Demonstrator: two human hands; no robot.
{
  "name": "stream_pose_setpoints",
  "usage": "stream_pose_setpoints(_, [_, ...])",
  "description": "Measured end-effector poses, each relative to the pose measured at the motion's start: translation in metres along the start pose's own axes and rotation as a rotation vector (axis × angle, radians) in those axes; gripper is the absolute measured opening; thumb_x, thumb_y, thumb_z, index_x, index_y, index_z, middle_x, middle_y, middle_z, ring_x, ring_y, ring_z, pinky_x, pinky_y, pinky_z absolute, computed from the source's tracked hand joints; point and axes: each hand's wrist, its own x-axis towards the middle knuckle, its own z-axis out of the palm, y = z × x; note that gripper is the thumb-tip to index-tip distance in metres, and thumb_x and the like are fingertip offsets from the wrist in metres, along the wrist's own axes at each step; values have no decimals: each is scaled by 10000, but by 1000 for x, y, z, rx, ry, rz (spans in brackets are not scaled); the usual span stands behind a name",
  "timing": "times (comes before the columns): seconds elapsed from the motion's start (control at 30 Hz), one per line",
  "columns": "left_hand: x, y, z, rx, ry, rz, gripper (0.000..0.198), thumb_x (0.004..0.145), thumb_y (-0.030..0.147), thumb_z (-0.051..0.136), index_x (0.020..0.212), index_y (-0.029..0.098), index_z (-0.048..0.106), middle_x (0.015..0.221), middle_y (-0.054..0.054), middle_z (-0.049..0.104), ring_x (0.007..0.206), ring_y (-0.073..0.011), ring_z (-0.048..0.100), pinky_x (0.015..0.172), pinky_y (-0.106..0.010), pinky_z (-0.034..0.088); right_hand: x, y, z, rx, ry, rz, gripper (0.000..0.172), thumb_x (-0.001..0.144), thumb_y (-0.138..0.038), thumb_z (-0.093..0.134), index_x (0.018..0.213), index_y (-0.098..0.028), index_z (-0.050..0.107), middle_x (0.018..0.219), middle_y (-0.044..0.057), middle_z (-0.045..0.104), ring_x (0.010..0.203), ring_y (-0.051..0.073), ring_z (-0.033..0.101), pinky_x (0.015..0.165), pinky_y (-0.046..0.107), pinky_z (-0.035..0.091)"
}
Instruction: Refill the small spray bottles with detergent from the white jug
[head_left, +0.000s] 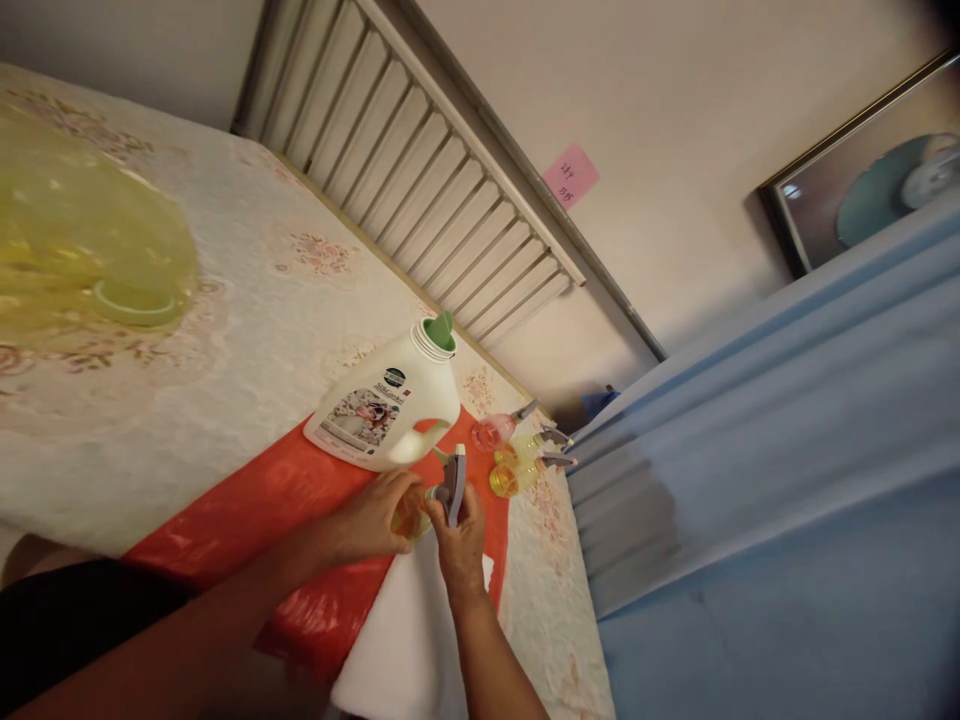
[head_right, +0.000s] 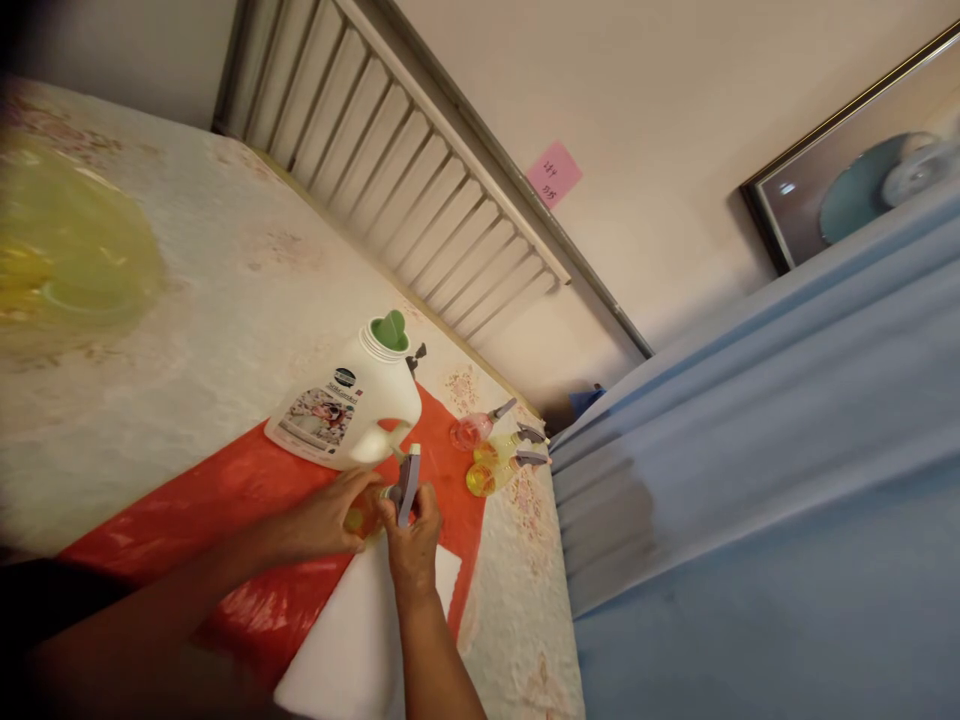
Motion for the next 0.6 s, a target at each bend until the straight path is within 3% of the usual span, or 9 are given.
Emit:
stream_pose_setpoints(0.17, [0,-6,11,121,83,22,715,515,225,768,1184,203,517,1237,-104,538,1211,-327,485,1024,-448,420,-5,4,4,-41,57,10,169,785,-325,688,797,-194,582,742,-19,605,693,154,574,673,270,477])
stream_pose_setpoints(0.27, [-2,-7,5,47,-7,-7,823,523,232,772,1289,203,474,1372,-126,476,1293,-340,439,1056,-444,403,-6,5,4,-62,55,8,178,779,-326,695,796,-196,575,742,-19,601,692,156,567,671,273,471])
stream_pose_setpoints(0.4, [-4,4,-10,-90,-134,-3,684,658,197,643,1316,231,457,1374,-95,515,1269,-298,498,1023,-410,437,-6,6,5,-70,54,18,175,771,-312,702,801,-197,573,753,-19,602,706,159,567,680,277,475])
stream_pose_setpoints(0.47, [-4,8,-11,-62,-109,3,633,637,165,626,1253,217,490,1290,-86,561,1217,-287,528,1007,-405,444,-8,6,7,-66,73,13,166,775,-310,696,804,-200,575,754,-20,599,708,160,572,684,279,482])
stream_pose_setpoints(0.6, [-3,4,2,106,51,49,522,577,181,669,1082,191,533,1138,-81,577,1122,-290,537,972,-410,449,-12,8,13,-50,152,14,172,788,-334,684,812,-201,578,760,-15,607,705,163,590,685,287,497])
